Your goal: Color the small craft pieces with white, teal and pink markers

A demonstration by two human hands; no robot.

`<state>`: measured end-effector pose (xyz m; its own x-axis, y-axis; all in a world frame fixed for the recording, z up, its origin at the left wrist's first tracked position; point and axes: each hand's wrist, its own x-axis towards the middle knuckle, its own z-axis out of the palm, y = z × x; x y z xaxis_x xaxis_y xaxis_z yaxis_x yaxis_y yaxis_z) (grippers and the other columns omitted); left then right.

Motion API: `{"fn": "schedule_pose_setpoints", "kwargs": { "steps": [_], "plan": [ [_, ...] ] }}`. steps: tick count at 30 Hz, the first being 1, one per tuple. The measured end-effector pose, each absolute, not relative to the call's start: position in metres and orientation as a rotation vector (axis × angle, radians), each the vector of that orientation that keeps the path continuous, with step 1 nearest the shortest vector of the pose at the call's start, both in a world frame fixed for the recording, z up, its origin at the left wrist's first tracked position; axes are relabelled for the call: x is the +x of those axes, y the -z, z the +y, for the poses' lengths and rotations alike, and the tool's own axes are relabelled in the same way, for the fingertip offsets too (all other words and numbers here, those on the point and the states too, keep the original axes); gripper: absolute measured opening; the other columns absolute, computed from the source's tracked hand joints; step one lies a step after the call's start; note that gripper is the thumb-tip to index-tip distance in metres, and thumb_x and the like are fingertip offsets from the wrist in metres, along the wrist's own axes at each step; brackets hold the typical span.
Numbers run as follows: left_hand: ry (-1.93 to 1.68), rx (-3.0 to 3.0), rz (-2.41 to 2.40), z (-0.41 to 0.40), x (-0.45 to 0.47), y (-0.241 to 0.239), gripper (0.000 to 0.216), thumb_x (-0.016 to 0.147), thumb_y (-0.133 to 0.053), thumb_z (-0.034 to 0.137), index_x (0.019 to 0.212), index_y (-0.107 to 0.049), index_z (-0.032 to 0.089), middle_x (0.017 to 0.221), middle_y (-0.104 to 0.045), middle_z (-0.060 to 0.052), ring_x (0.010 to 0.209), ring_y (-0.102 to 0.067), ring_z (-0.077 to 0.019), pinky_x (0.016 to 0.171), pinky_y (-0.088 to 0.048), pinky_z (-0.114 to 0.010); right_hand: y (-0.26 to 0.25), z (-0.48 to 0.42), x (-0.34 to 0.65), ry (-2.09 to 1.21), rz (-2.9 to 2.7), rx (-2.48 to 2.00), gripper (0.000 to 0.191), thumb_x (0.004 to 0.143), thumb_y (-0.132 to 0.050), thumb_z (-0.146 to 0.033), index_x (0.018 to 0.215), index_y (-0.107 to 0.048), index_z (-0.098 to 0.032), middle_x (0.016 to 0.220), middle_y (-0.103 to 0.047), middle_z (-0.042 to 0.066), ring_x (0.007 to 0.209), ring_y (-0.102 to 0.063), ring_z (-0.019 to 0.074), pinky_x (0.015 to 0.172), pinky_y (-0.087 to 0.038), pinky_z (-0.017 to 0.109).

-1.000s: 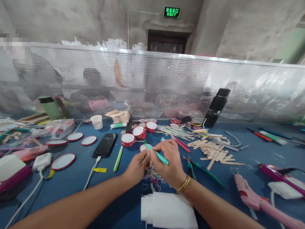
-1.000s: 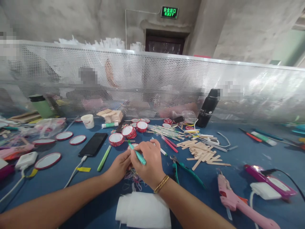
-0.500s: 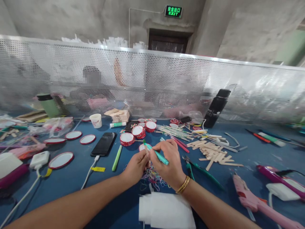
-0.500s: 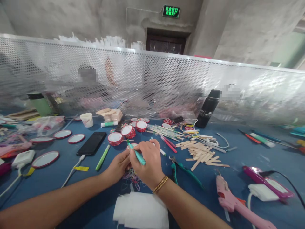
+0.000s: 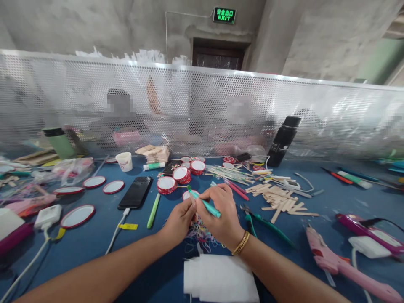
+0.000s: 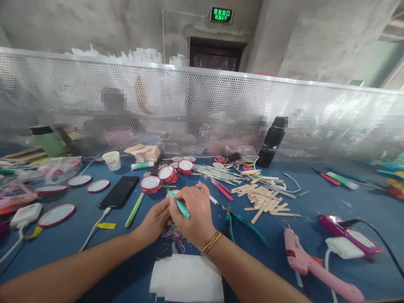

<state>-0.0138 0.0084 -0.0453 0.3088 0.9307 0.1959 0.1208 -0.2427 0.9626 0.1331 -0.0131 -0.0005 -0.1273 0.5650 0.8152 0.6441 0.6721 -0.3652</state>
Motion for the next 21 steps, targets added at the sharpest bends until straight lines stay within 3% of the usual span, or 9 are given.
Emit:
{"fn": "schedule_pose_setpoints", "kwargs": {
  "steps": [21],
  "plan": [
    [-1.031,1.589,1.001,0.0087,-0.0126,0.0436,0.055,0.084,-0.045,0.073,0.077,-0.048,0.019,0.059,-0.045,0.005,0.051,-0.034,-0.0087,0.048,-0.026,-0.023,0.0017,-0.0101,0.1355,0.083,-1.764,-0.964,0.014,0.087,-0.058,-0.021,0.073,-0.054,-0.021,0.067,-0.061,-0.003,0.066,-0.056,0.0141,0.091,-0.034,0.04]
  ]
}}
